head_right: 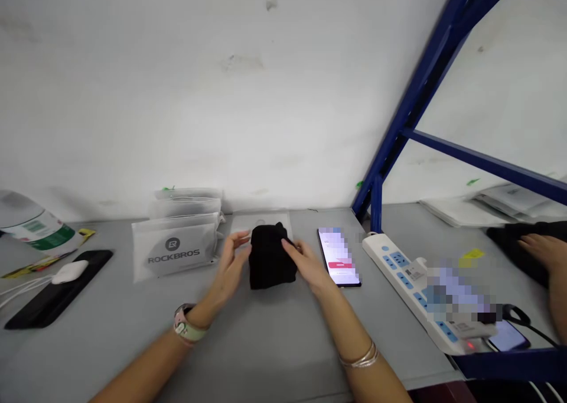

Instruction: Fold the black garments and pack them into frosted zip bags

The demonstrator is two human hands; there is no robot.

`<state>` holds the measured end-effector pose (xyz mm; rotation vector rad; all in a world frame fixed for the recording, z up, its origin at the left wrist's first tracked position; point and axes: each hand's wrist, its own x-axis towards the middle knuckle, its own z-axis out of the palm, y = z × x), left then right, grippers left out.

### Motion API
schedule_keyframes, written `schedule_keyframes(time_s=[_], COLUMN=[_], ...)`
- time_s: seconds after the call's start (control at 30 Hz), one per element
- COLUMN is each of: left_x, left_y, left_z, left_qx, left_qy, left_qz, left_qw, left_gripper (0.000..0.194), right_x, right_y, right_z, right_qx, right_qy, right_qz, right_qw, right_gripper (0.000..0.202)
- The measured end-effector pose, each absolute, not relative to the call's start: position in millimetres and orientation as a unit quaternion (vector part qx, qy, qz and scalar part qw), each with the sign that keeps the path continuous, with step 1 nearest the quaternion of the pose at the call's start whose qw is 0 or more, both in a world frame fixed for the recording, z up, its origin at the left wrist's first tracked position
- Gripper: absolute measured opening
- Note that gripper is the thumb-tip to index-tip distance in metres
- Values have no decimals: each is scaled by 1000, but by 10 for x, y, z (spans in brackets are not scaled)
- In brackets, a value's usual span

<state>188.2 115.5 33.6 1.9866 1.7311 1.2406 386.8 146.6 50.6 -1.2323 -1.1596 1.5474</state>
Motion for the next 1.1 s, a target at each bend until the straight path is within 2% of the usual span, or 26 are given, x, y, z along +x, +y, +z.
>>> schedule_keyframes(time_s=[0.2, 0.27, 0.33, 0.57, 0.7, 0.77, 0.87, 0.9, 1.0, 1.03, 1.1], left_x=[1776, 1790, 1805, 1471, 1253, 1332, 1705, 1865, 2287, 2377, 2460], left_y=[1529, 1583, 1566, 930, 665, 616, 569, 552, 516, 513, 524], left_z=[352, 354, 358, 318, 320, 378, 483, 503, 481, 452, 391], left_qx=[740, 769, 793, 857, 851, 816, 735, 723, 725, 725, 728], left_qy=[596, 580, 563, 476, 493, 543, 638, 655, 660, 661, 658], left_qz=[311, 268, 234, 197, 182, 197, 229, 221, 195, 191, 190], left_qw=[31, 20, 14, 4, 15, 4, -10, 5, 22, 23, 36], left_gripper=[32, 25, 26, 40, 49, 44, 18, 18, 40, 41, 31], right_x=[4180, 4261, 4333, 4518, 4451, 4382, 4288, 4265, 4213, 4197, 4158], right_y=[1635, 1670, 1699, 1756, 1694, 1654, 1613, 1603, 1578, 1570, 1550], right_z=[601, 614, 612, 600, 644, 650, 623, 611, 588, 587, 593], right_qx=[-395, -371, -358, -336, -349, -355, -361, -363, -374, -375, -374], right_qy=[-323, -297, -292, -308, -291, -279, -253, -244, -223, -220, -211], right_qz=[661, 662, 657, 663, 675, 683, 696, 702, 714, 718, 726], right_qw=[550, 579, 596, 595, 581, 575, 567, 562, 549, 544, 537], right_gripper=[44, 41, 37, 37, 31, 28, 24, 22, 19, 18, 17])
